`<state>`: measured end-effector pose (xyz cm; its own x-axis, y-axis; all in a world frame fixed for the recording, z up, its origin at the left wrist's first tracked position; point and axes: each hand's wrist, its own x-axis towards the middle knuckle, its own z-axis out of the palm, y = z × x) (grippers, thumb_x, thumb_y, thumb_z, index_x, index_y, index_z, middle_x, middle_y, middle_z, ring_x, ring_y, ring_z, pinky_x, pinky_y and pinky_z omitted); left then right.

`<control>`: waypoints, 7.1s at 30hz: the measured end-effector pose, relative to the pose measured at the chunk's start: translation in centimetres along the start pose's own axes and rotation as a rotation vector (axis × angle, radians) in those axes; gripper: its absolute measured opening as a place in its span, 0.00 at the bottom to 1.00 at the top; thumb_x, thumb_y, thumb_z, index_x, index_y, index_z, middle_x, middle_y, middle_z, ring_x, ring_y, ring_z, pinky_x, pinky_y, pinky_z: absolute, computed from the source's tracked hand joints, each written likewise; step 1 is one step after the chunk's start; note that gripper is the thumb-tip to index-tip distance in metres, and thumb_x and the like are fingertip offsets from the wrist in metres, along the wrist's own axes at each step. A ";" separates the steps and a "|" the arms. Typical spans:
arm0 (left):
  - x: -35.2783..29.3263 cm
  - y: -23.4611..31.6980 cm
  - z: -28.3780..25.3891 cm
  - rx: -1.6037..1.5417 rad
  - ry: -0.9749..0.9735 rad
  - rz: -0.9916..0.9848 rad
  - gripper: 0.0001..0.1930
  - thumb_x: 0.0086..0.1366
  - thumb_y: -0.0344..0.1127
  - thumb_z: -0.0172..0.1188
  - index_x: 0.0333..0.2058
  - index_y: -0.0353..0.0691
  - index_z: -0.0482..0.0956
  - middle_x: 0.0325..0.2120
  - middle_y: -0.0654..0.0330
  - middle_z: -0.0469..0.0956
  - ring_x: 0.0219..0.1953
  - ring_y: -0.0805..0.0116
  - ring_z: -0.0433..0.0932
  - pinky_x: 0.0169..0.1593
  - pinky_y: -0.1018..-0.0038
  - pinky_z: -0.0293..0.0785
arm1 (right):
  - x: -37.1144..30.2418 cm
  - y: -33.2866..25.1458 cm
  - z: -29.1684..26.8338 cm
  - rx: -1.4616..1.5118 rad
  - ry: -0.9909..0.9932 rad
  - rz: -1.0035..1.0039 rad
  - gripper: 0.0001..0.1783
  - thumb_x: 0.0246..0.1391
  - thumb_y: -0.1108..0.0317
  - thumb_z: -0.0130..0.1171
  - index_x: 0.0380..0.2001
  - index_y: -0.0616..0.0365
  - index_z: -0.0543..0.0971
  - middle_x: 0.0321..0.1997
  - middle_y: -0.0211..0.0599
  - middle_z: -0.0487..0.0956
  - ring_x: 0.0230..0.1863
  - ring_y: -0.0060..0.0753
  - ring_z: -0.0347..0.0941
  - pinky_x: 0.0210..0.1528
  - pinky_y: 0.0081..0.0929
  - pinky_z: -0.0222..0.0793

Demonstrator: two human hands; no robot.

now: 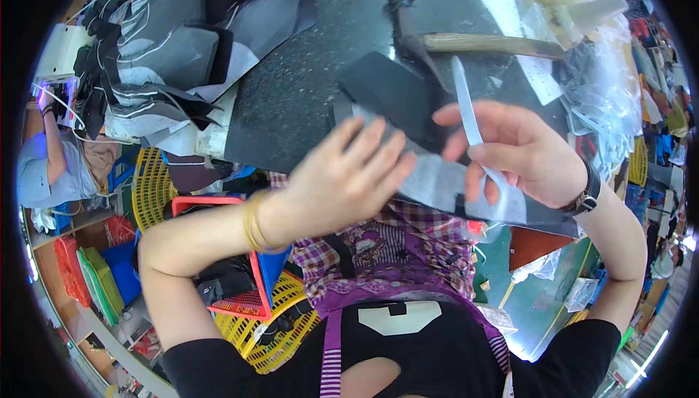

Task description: The person adheres white strips to the edges of shoe upper pieces, folds the edges over by hand, and hammers them flat using a hammer before setting the pieces aside.

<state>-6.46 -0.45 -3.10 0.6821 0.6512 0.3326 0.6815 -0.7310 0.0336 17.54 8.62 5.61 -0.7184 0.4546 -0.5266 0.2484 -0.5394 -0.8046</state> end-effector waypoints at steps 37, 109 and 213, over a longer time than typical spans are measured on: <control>-0.5 0.9 0.2 -0.295 -0.093 -0.204 0.16 0.62 0.36 0.54 0.48 0.41 0.73 0.57 0.51 0.70 0.60 0.54 0.70 0.63 0.63 0.63 | -2.6 3.8 2.2 -1.321 0.269 -0.183 0.09 0.46 0.72 0.61 0.32 0.61 0.75 0.24 0.35 0.70 0.23 0.39 0.74 0.22 0.34 0.70; 10.0 10.5 2.8 -0.068 -0.327 0.153 0.21 0.60 0.38 0.54 0.54 0.47 0.72 0.60 0.63 0.70 0.57 0.66 0.68 0.60 0.64 0.63 | -9.2 8.2 -8.3 -0.817 0.447 -0.210 0.11 0.47 0.80 0.61 0.36 0.63 0.74 0.24 0.40 0.74 0.24 0.34 0.78 0.26 0.24 0.70; 2.2 -8.4 -4.2 -0.552 -0.413 0.034 0.15 0.40 0.29 0.64 0.30 0.30 0.79 0.36 0.52 0.77 0.36 0.58 0.78 0.35 0.70 0.79 | 3.5 4.1 5.8 -1.290 0.056 -0.465 0.07 0.35 0.74 0.60 0.18 0.59 0.70 0.58 0.50 0.74 0.36 0.31 0.72 0.30 0.22 0.73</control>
<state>-11.80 6.21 1.30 0.8206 0.5700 -0.0403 0.4975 -0.6779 0.5412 12.23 3.85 2.02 -0.8813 0.4553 -0.1261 0.4391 0.6908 -0.5744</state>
